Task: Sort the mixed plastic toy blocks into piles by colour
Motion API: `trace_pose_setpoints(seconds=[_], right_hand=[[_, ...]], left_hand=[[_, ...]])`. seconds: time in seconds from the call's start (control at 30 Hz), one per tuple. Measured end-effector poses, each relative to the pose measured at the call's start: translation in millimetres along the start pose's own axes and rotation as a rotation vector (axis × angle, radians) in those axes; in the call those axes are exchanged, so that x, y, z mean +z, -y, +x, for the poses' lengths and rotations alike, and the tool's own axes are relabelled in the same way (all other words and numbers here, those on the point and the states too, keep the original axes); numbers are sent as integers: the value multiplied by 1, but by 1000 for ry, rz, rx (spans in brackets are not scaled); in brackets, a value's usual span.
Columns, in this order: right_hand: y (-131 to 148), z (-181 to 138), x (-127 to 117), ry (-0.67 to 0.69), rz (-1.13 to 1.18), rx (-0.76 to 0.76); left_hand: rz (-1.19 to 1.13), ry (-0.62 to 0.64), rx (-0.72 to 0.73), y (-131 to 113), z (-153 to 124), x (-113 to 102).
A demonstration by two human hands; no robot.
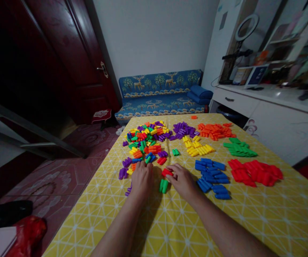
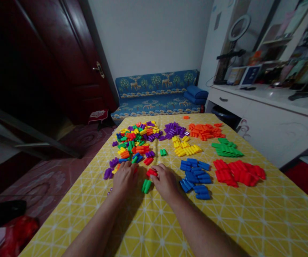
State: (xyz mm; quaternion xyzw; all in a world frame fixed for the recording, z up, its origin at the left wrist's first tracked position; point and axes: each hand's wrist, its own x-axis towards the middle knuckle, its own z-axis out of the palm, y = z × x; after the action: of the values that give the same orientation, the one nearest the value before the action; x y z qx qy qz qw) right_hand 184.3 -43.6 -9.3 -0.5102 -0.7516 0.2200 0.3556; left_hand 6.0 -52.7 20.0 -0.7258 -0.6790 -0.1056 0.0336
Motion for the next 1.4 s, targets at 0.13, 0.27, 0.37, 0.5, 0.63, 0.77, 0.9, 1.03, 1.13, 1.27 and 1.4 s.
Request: trace_pose_setpoints(seconds=[0.13, 0.27, 0.37, 0.5, 0.63, 0.77, 0.9, 1.03, 1.13, 1.27, 1.4], right_hand=[[0, 1, 2, -25, 7, 23], [-1, 1, 2, -35, 14, 39], [-2, 0, 2, -29, 6, 30], [-2, 0, 3, -14, -34, -10], [-1, 0, 4, -22, -51, -6], [-4, 1, 6, -100, 101, 48], [-10, 1, 9, -179, 272, 69], [-10, 0, 8, -241, 293, 8], [-5, -3, 7, -244, 236, -28], [2, -4, -6, -280, 110, -104], [-14, 1, -50, -448, -130, -161]], left_hand=[[-45, -61, 67, -3, 9, 12], [-51, -96, 140, -11, 25, 21], [-74, -90, 169, -18, 37, 27], [-153, -53, 170, -23, 47, 35], [-541, -124, 113, -23, 46, 38], [-1389, -191, -187, -21, 39, 34], [-2109, 117, -404, -16, 36, 28], [-2523, 246, -387, -14, 35, 29], [-2627, 264, -401, -13, 36, 33], [-2636, 270, -424, -11, 38, 40], [-2625, 288, -464, -11, 39, 41]])
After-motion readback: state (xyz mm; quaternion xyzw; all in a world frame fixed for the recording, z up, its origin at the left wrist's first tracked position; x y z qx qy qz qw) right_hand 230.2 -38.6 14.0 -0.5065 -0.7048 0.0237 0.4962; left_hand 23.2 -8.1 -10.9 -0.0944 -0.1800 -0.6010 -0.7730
